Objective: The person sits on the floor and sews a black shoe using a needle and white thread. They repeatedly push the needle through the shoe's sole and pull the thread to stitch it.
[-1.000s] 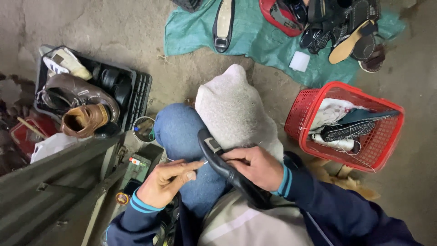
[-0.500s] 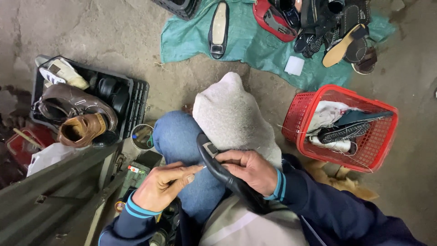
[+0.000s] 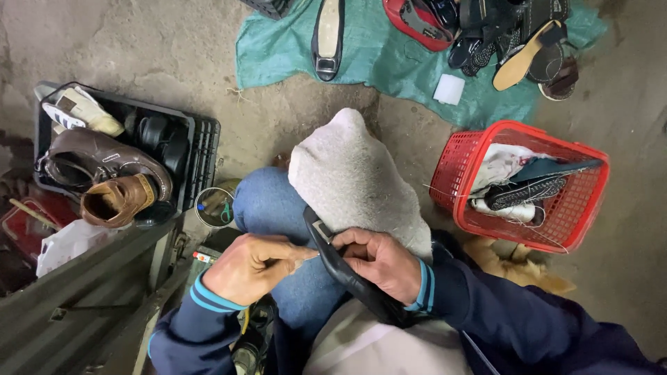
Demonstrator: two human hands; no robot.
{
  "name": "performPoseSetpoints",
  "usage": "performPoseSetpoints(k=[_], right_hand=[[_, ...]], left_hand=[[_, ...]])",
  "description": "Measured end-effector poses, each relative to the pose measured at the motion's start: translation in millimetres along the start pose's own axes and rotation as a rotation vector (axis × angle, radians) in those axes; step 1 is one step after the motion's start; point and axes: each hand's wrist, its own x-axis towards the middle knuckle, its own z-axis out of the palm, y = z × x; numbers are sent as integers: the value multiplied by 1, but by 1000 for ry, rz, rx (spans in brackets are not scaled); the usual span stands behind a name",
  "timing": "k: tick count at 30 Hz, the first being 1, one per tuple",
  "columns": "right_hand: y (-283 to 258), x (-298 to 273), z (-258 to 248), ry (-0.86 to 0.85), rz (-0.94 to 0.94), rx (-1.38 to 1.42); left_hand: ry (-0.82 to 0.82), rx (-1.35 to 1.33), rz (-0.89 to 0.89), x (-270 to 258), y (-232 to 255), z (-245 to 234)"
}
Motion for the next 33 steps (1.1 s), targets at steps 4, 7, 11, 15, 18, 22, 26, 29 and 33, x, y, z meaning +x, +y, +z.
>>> performPoseSetpoints(k=[4, 7, 11, 15, 18, 22, 26, 29, 33], right_hand=[[5, 1, -5, -8, -22, 5], [7, 2, -7, -7, -19, -14], [-8, -3, -5, -18, -16, -215], [-40, -13, 5, 32, -145, -461], [-44, -13, 4, 144, -342, -755], [-47, -13, 2, 130, -385, -805], [-51, -17, -2, 73, -379, -823], [-57, -18, 2, 63, -359, -820], [-57, -13, 3, 71, -370, -863]], left_hand=[[113, -24, 38, -4, 0, 13], [196, -50, 71, -9, -3, 27], [300, -47, 100, -17, 1, 41], [347, 18, 131, -19, 11, 30], [344, 152, 100, -19, 8, 21], [328, 391, 92, -14, 8, 23], [454, 633, 118, -7, 23, 46], [557, 681, 20, -6, 13, 64], [613, 745, 42, -11, 2, 68]])
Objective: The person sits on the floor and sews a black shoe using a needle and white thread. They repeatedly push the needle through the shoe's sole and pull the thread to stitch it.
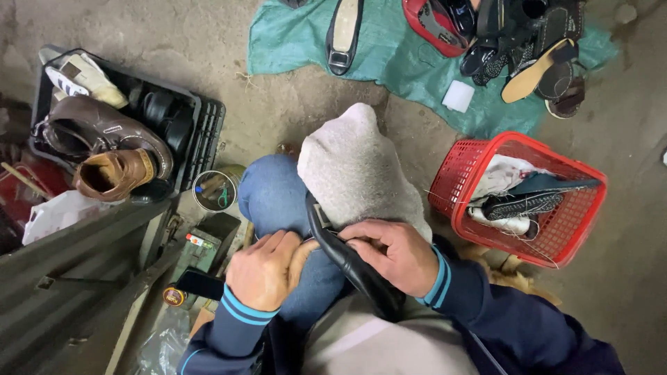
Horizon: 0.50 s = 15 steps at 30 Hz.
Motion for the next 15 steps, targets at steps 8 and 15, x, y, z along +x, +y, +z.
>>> performPoseSetpoints(k=[8, 15], right_hand=[[4, -4, 2, 43, -155, 54], [36, -23, -5, 101, -401, -441]], left_hand=[[6, 380, -464, -59, -59, -9], [-30, 227, -539, -58, -36, -5]])
